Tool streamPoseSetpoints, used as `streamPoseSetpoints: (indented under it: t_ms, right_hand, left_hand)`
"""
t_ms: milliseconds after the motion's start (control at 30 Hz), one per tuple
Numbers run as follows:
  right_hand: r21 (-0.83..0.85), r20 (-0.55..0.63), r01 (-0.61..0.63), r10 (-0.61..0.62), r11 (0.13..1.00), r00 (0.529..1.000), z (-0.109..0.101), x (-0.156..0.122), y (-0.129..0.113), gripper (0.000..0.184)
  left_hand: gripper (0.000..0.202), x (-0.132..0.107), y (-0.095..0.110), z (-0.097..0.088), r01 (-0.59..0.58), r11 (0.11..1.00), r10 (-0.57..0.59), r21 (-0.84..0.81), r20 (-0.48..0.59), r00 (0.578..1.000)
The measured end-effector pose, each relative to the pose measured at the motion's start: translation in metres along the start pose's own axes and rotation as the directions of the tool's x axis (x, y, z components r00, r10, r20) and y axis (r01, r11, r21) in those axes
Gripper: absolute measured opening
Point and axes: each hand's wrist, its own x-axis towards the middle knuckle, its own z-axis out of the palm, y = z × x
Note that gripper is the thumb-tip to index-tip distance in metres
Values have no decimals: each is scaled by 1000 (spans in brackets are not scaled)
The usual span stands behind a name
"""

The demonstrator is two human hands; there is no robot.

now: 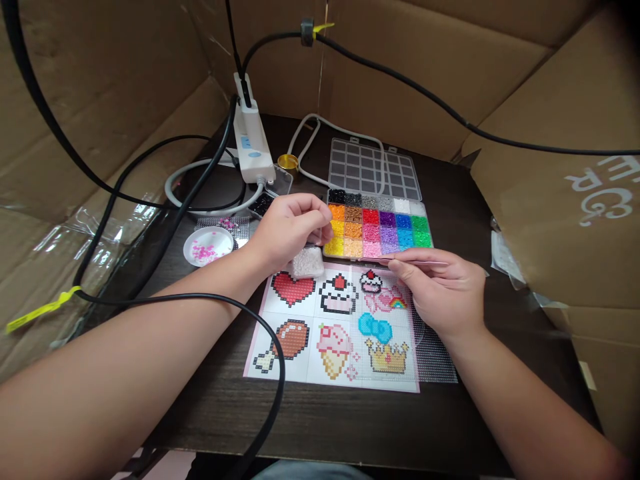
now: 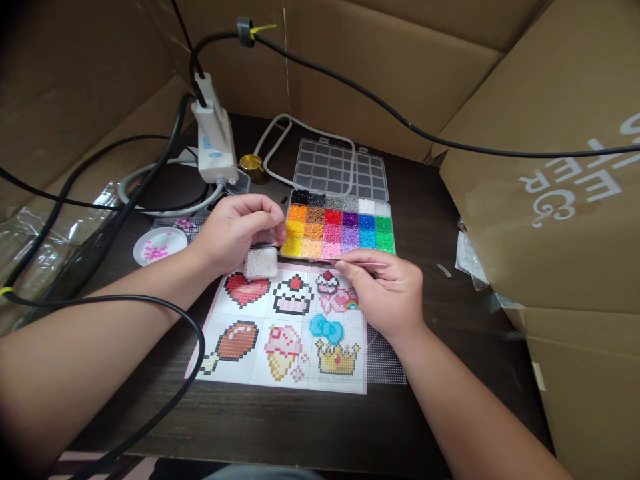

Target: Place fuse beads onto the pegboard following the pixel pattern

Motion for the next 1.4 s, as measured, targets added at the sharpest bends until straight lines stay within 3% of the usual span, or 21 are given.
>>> streamPoseSetpoints:
  t_ms: [200,467,1400]
  right_hand:
    - [2,-12,14,-14,1000,1000,-17,-5,-1,11]
    - [157,256,-45,3,987,967,-44,0,16,13]
    - [106,312,-105,67,989,948,-40,6,12,14]
  left_hand:
    - [8,0,-1,0,-6,1000,6,-6,2,1000]
    - [8,1,-1,-1,-7,1000,7,1,6,1000]
    - [8,1,0,-2,-3,1000,3,17,2,1000]
